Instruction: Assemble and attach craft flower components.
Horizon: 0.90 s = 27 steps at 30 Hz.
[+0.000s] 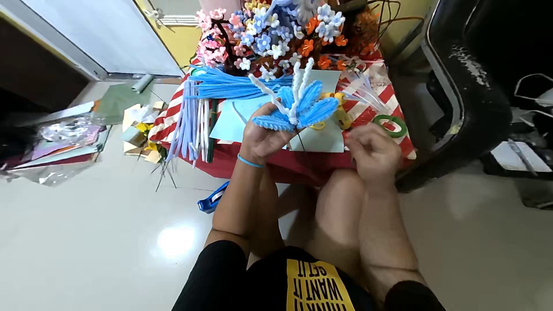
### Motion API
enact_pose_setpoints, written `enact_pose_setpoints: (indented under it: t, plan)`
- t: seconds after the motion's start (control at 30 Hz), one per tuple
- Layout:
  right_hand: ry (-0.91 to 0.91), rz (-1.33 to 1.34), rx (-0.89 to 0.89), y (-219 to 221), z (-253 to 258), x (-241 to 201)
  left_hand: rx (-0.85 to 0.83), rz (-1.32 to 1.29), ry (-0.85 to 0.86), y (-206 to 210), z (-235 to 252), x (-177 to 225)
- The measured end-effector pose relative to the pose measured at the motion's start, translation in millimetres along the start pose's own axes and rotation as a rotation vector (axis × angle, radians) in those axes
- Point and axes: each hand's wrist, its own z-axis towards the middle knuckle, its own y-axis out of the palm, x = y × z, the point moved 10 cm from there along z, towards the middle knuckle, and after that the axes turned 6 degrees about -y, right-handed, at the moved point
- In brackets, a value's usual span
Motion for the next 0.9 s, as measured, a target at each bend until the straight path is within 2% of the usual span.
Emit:
enact_pose_setpoints:
  t: [0.1,0.17,0.33,0.47,0.57,0.67,0.8,0.9]
  plan:
    - [0.191,0.183,-0.248,54,38,26,-0.027,0.014,0.012,-1,12,4]
    - [0.361,0.371,-0.331,82,45,46,-0.030,-0.042,0.017,-3,22,8]
    - [0.372,0.436,-0.214,88,27,60,-0.018,-0.037,0.023,-28,24,4]
    - [0.344,0.310,-0.169,62,21,78,0.012,-0.146,-0.003,-46,23,1]
    - [0.316,0.208,-0.013,32,24,80,0.029,-0.140,0.003,-53,22,3]
    - [0.296,0.106,0.241,0,29,83,0.036,-0.115,0.014,-55,20,7]
    - [0.371,0.217,0.589,-47,20,90,0.011,-0.107,0.047,-56,18,14]
    - [0.362,0.312,0.769,-73,9,85,-0.008,-0.124,0.044,-55,17,14]
